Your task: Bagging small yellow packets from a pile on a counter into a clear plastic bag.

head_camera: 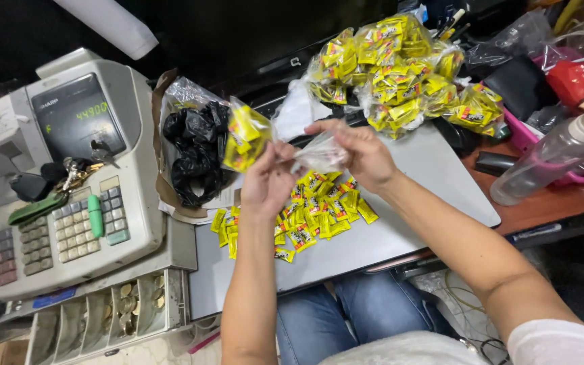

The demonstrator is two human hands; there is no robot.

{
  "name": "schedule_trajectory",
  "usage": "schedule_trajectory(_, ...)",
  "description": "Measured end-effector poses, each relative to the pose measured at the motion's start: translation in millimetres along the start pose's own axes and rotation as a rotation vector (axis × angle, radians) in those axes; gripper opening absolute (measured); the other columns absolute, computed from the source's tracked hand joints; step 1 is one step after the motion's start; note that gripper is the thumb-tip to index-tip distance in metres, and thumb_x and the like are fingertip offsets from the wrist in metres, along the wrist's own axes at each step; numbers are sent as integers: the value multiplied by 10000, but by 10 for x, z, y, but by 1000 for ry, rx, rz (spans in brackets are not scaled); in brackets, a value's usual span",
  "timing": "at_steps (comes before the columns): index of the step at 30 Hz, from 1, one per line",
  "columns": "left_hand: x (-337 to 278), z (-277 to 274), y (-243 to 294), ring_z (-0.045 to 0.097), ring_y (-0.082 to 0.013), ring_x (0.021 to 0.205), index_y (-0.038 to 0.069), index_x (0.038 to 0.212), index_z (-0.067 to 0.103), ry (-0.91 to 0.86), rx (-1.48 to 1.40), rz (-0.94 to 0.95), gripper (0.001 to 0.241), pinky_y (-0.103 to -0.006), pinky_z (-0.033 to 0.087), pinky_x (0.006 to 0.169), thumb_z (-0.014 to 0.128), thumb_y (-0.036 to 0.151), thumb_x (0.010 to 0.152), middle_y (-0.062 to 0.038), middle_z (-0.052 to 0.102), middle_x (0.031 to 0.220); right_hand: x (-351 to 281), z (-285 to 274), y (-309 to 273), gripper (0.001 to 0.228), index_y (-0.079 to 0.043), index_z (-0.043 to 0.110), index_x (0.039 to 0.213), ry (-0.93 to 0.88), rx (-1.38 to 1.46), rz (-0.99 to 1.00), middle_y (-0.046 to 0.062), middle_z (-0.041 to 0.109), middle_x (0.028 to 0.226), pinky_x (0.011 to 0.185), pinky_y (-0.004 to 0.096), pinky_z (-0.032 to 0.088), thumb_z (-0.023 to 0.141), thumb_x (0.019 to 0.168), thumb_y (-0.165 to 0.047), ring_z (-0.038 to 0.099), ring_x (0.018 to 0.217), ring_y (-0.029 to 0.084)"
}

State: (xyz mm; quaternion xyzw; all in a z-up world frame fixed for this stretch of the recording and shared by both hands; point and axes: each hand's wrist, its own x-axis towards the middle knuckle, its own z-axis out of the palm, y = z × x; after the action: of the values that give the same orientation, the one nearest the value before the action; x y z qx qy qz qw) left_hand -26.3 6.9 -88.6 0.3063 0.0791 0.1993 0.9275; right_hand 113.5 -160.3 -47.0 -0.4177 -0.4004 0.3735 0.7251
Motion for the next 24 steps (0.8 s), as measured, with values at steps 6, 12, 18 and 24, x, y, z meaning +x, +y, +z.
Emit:
schedule_trajectory(6, 115, -270, -182, 671, -232, 1105, 114, 1091, 714, -34, 249, 47, 161, -429, 457, 978, 675, 248, 1011, -71, 752, 1095, 304, -476, 297, 157, -38, 697, 1082, 38, -230, -161, 109, 609, 879, 727, 352, 493, 654, 1018, -176, 602, 787, 226)
schedule_trajectory(12, 244, -270, -258, 631, -82, 622, 38, 786, 721, 381, 658, 392, 182, -176, 448, 510, 839, 162, 847, -38, 703, 725, 295, -452, 706, 112, -79, 771, 974, -99, -1203, -246, 130, 649, 964, 806, 491, 540, 670, 935, -109, 660, 914, 384)
schedule_trajectory(18, 87, -180, -333, 584, -196, 739, 110, 820, 696, 370, 1434, 931, 94, -309, 476, 682, 757, 38, 816, -31, 550, 756, 217, -366, 650, 110, -236, 758, 1042, -17, -1298, -749, 8, 626, 1160, 922, 414, 470, 665, 985, -222, 602, 1115, 287)
schedule_trajectory(24, -28, -16, -400, 683, -249, 959, 162, 1168, 746, 84, 1623, 1301, 266, -347, 572, 873, 625, 48, 961, -48, 683, 1103, 143, -285, 509, 100, -177, 766, 1071, 65, -883, -479, -8, 716, 944, 843, 338, 508, 721, 989, -140, 664, 914, 179)
